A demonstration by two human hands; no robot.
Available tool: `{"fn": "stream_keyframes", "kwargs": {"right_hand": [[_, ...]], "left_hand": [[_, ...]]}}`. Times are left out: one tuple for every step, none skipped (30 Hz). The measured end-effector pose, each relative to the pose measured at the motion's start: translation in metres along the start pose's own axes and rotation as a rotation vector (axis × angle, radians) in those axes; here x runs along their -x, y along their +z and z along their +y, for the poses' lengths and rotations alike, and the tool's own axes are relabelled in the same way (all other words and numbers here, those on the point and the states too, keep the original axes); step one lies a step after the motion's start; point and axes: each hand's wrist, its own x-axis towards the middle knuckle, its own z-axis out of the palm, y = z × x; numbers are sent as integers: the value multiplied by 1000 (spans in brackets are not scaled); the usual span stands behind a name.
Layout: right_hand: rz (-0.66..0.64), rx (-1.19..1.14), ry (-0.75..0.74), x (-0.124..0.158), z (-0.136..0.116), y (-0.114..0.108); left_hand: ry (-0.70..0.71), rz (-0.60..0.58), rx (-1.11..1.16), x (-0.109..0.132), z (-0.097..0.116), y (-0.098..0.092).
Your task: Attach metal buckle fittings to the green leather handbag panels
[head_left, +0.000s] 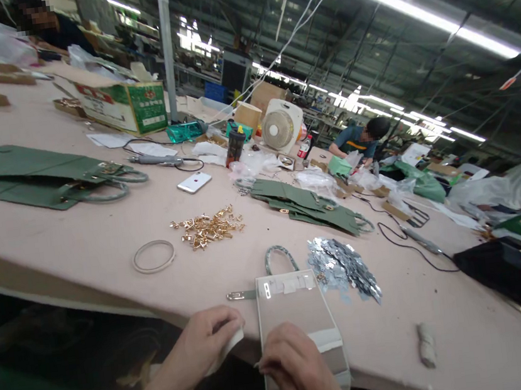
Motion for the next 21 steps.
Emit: {"fn": "stream_keyframes", "kwargs": {"right_hand": [[28,-31,57,-1,6,-3],[68,-48,123,-4,14,-7],[108,-50,191,-8,22,-11],[139,-42,250,-14,31,-15],[153,-33,296,-20,40,-18],[147,-26,331,-26,49,-21],[126,-27,355,-32,56,-23],[98,-34,373,-37,63,-23],[72,-44,383,-41,68,-23],[51,-54,389,-45,73,-22],[31,-59,394,-47,76,-20],[18,-57,399,-49,79,-18],[8,-51,404,-50,82,-16],[2,-42,407,-51,84,-14],[2,-32,408,-51,86,-12],[5,-22,404,-51,88,-10],[10,-12,399,-51,90,-8],[17,-2,394,-51,92,-7],[24,6,389,-52,93,-6],[31,14,386,-52,94,-4],[39,21,384,-52,95,-3]], "left_hand": [[-5,10,11,-1,-4,-1],[8,3,22,-1,-7,0],[34,-20,32,-1,-8,2],[64,-48,37,-1,-9,4],[90,-75,37,-1,-7,8],[106,-97,31,-1,-6,12],[111,-114,18,0,-4,17],[110,-126,2,0,-2,21],[106,-130,-17,0,0,24],[102,-129,-36,0,1,27],[96,-124,-53,0,1,29],[88,-118,-68,0,0,30],[76,-113,-79,0,-2,30],[65,-109,-87,0,-3,30],[55,-108,-91,0,-5,30],[46,-108,-93,0,-6,30],[39,-106,-93,0,-7,30],[35,-104,-91,0,-8,30],[34,-101,-89,0,-9,30],[34,-97,-86,0,-10,29],[35,-94,-83,0,-10,29]]}}
